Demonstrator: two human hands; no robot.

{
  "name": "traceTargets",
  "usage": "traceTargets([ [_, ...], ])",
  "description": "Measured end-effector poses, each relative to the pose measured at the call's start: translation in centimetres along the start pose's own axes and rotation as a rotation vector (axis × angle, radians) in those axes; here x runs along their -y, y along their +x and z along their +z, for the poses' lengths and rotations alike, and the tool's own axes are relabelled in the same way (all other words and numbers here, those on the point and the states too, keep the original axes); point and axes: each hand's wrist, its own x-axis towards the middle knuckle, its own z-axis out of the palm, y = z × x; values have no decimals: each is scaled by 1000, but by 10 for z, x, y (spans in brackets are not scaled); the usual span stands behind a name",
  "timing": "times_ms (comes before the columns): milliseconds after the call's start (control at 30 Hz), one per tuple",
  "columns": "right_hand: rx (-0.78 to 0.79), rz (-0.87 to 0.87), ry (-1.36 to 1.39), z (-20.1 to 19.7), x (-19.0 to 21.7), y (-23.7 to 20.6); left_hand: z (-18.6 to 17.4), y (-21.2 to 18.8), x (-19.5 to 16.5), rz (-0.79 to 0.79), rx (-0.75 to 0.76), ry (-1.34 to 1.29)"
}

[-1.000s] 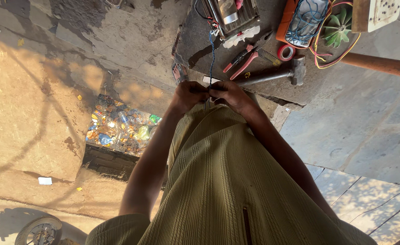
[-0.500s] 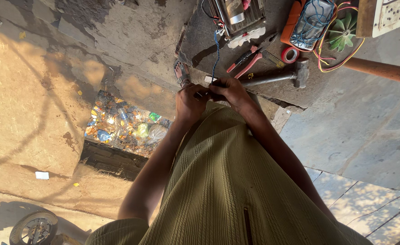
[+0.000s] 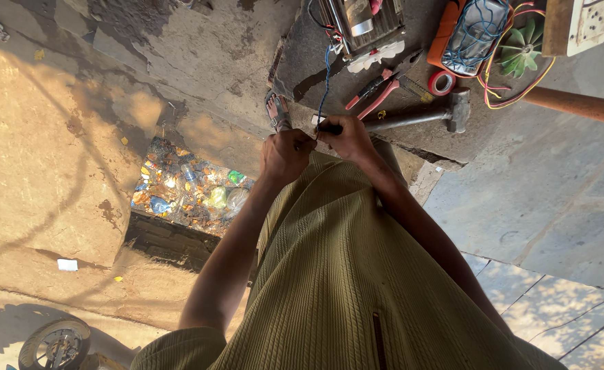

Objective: The person repairs an electrical motor by stripping wires with pliers, connecting them to terminals, and tightening screws with a screwdriver. They also handle a small container and a power strip during the process.

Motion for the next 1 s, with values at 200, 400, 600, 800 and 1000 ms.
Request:
traceTargets([
  [200, 61, 181, 603, -3, 1, -3, -3, -3, -19, -61, 27, 66],
  [400, 65, 86, 471, -1, -3, 1, -7, -9, -31, 99, -68, 240],
  [600, 86, 20, 442, 0, -1, 2, -8, -6, -14, 1, -57, 39],
  [800, -16, -53, 149, 3, -1, 3, -12, -4, -6, -186, 70, -206],
  [1000, 32, 62, 526, -2, -3, 2, -9, -12, -25, 77, -101, 64],
])
